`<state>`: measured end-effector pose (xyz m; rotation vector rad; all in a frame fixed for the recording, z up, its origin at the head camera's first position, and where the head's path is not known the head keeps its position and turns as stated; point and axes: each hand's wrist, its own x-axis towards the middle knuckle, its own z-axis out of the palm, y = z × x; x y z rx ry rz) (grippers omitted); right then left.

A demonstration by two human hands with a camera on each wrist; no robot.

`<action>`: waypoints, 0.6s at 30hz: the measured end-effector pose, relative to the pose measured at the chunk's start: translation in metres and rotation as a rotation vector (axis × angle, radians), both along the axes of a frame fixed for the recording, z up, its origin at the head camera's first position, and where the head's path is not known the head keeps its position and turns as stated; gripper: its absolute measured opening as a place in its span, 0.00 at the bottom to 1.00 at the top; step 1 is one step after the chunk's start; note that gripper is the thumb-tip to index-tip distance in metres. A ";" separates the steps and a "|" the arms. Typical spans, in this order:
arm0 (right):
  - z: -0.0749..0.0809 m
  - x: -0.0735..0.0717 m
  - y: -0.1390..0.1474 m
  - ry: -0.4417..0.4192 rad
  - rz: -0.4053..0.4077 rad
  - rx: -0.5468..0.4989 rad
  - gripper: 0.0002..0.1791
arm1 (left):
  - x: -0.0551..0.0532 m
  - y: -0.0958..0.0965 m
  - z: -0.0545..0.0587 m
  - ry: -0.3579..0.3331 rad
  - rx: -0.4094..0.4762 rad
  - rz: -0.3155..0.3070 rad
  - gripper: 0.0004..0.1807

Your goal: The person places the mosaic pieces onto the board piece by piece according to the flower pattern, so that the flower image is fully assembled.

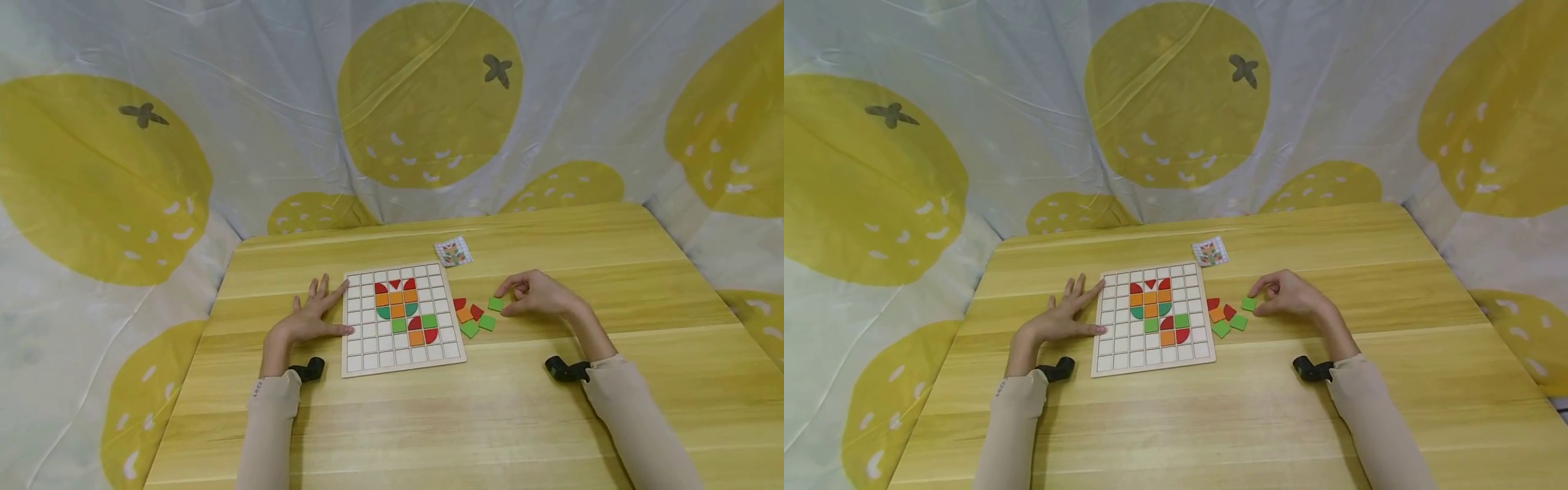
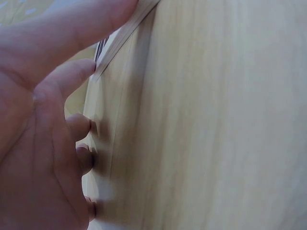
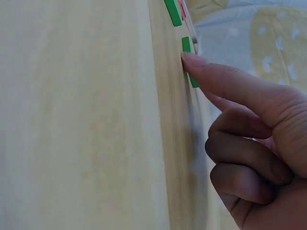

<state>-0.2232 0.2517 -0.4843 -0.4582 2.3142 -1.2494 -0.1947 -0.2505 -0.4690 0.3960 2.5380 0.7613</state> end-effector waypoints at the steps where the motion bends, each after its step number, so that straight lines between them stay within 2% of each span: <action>1: 0.000 0.000 -0.001 0.002 -0.003 -0.001 0.18 | 0.000 0.000 0.000 0.000 0.001 0.000 0.58; 6: 0.000 0.001 -0.006 0.005 -0.014 -0.008 0.20 | -0.001 0.000 0.000 0.001 0.002 -0.003 0.58; 12: 0.002 0.002 -0.010 0.032 -0.022 0.038 0.17 | 0.000 0.000 -0.001 0.000 0.011 -0.002 0.58; 18: 0.012 0.004 -0.024 0.042 -0.035 0.016 0.17 | 0.000 0.000 -0.001 0.002 0.005 -0.005 0.58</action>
